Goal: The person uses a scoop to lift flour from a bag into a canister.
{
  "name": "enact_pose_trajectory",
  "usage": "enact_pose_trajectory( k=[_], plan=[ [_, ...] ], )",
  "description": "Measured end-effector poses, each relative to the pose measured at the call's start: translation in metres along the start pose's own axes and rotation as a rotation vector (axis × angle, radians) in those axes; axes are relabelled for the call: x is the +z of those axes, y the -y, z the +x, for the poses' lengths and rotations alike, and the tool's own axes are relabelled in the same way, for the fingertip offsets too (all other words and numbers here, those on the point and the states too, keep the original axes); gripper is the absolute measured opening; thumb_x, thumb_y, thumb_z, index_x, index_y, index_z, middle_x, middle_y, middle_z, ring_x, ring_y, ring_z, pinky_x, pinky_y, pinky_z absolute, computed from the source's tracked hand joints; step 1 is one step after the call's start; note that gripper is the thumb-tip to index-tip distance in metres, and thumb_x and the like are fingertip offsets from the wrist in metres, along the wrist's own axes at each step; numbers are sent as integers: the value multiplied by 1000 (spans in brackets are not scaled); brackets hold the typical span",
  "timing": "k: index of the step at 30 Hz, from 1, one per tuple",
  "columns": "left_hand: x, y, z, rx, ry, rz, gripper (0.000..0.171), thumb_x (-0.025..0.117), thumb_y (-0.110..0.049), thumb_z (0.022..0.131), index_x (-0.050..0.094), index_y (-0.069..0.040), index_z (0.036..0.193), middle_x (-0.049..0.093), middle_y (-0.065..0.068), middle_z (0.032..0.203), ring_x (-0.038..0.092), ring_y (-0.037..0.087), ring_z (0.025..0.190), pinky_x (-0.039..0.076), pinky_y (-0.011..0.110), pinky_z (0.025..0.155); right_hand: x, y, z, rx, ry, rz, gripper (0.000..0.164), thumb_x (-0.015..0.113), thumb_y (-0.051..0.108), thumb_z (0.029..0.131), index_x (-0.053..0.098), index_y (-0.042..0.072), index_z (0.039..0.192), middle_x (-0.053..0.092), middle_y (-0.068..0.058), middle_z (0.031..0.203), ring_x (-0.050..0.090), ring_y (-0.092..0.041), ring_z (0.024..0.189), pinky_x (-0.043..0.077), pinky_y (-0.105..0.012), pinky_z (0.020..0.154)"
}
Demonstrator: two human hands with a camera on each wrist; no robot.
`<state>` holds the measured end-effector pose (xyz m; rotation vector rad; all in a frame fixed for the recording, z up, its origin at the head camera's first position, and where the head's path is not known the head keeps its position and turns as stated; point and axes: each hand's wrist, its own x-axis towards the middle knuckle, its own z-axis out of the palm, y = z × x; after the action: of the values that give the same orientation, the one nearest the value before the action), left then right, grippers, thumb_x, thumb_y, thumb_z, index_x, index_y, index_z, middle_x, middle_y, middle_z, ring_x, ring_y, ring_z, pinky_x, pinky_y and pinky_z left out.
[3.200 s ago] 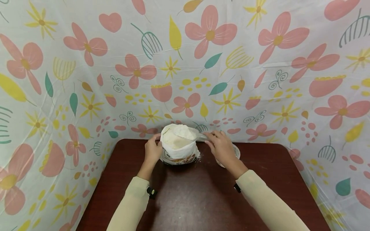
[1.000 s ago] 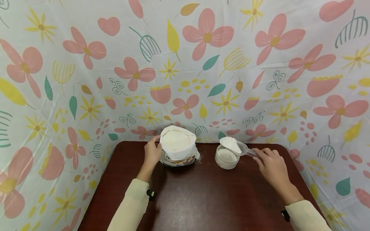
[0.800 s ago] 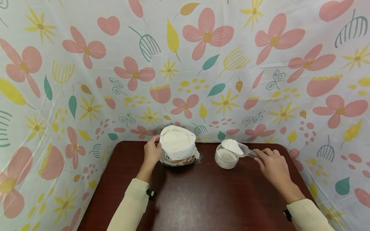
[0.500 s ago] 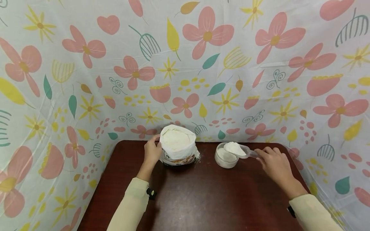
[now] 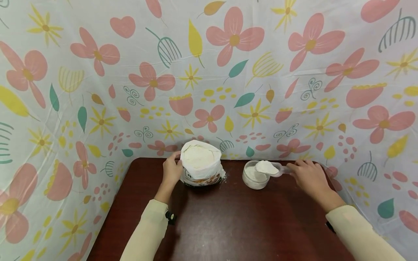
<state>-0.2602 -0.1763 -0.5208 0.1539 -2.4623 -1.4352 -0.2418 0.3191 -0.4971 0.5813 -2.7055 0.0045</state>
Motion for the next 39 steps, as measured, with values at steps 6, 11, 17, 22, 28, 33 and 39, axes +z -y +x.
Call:
enact_pose_trajectory(
  k=[6,11,17,22,28,33,39],
  plan=[
    [0,0,0,-19,12,-1,36,55,-1,103,63,-5,138,69,16,126,68,32,108,61,43,79,-1,1,12,-13,59,-25,28,84,15,84,78,13,111,70,-14,101,61,-41,95,48,-54,66],
    [1,0,1,-18,10,-5,37,55,-1,103,63,-5,138,69,16,126,68,31,108,60,42,79,-4,3,20,-29,111,-54,27,84,16,85,78,14,112,68,-12,101,60,-40,97,49,-54,68],
    [1,1,1,-14,5,-6,36,55,0,103,64,-4,138,70,16,125,68,31,106,60,42,78,-5,4,28,-60,120,-90,27,85,13,84,80,14,110,67,-11,101,62,-39,97,54,-56,72],
    [2,3,2,-9,0,-1,36,55,0,102,64,-4,137,70,15,123,68,31,106,61,41,76,-4,4,36,-101,112,-146,22,86,16,84,81,13,105,69,-12,108,62,-38,110,56,-56,73],
    [2,3,2,-15,3,-6,36,55,1,102,65,-4,136,70,15,123,68,31,106,60,41,78,-5,6,43,-129,133,-185,19,86,15,83,81,14,101,72,-10,110,62,-36,114,56,-55,77],
    [0,1,1,-24,13,-17,36,55,0,103,64,-4,137,69,16,124,68,31,107,61,43,79,-8,8,49,-159,128,-212,13,85,11,83,82,14,96,72,-10,104,62,-35,101,55,-51,71],
    [1,2,2,-16,12,-5,35,55,-2,104,64,-5,138,70,15,124,68,30,107,60,42,78,-13,12,57,-182,152,-247,10,77,3,88,78,13,86,66,-9,91,58,-33,88,51,-49,66]
  ],
)
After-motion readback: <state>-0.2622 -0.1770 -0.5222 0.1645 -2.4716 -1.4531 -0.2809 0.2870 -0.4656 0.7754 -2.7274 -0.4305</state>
